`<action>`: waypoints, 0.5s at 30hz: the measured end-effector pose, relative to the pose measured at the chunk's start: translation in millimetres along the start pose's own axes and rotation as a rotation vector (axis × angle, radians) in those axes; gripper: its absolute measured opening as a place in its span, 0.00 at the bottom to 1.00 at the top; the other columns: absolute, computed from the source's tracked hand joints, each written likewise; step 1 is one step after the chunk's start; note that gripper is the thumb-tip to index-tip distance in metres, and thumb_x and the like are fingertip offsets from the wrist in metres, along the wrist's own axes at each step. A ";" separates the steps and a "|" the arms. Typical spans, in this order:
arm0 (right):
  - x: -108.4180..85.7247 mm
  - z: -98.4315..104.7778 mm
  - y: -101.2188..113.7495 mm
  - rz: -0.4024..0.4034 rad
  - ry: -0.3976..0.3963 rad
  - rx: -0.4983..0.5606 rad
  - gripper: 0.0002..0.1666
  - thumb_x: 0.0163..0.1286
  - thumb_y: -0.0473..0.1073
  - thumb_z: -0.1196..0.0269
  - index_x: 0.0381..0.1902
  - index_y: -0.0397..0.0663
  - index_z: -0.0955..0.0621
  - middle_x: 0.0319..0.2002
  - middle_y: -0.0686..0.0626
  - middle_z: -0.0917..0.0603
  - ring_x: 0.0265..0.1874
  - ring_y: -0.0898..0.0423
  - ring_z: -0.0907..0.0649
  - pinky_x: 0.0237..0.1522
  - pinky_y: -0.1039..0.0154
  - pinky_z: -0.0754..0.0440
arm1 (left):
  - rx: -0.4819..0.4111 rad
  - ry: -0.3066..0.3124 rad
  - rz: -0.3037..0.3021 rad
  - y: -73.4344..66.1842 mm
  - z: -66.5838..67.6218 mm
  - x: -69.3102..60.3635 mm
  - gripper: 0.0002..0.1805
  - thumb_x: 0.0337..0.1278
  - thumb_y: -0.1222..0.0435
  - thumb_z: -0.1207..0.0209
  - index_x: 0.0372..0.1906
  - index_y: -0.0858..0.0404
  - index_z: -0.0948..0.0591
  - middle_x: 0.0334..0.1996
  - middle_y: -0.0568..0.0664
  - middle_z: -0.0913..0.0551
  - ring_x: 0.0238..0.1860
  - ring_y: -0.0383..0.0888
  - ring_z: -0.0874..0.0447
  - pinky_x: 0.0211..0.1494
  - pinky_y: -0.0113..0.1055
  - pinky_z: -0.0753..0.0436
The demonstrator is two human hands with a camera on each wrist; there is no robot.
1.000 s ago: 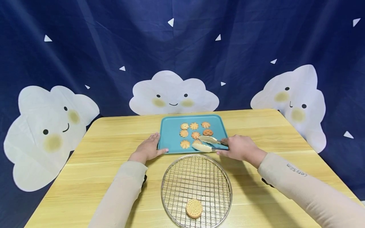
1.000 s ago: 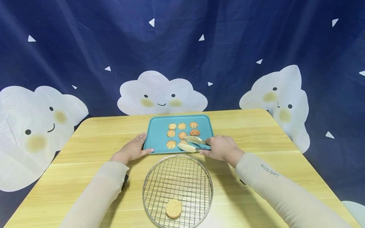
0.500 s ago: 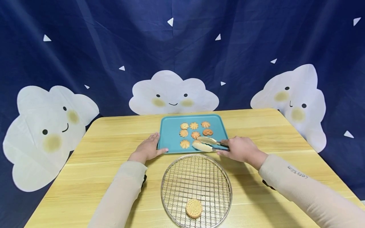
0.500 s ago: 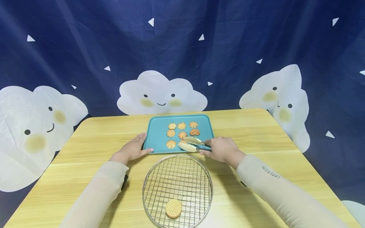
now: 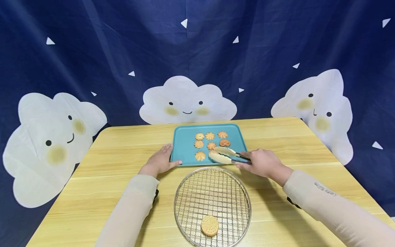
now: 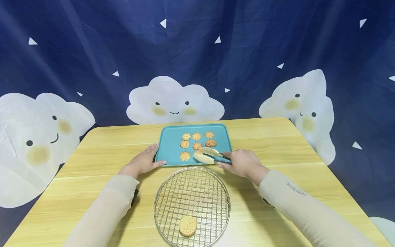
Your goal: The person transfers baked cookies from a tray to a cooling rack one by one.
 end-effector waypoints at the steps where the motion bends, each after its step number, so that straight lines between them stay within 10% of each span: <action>1: -0.7 0.4 -0.7 -0.003 -0.004 0.008 0.36 0.64 0.67 0.42 0.59 0.48 0.21 0.36 0.45 0.14 0.31 0.49 0.17 0.22 0.53 0.22 | 0.001 0.000 0.001 0.0 0.2 -0.3 0.51 0.62 0.38 0.51 0.73 0.72 0.52 0.73 0.63 0.52 0.73 0.59 0.56 0.72 0.51 0.49; 15: -11.8 12.3 4.4 0.064 -0.167 0.064 0.36 0.62 0.67 0.40 0.60 0.52 0.21 0.42 0.46 0.14 0.32 0.49 0.15 0.20 0.57 0.24 | 0.003 0.003 0.000 -0.5 -0.2 0.1 0.51 0.62 0.38 0.51 0.73 0.72 0.51 0.73 0.63 0.52 0.73 0.58 0.56 0.73 0.50 0.49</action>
Point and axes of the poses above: each hand's wrist, its own x-axis towards the middle knuckle, its own z-axis out of the back of the hand, y = z × x, the point moved 10 cm from there along x, towards the middle knuckle
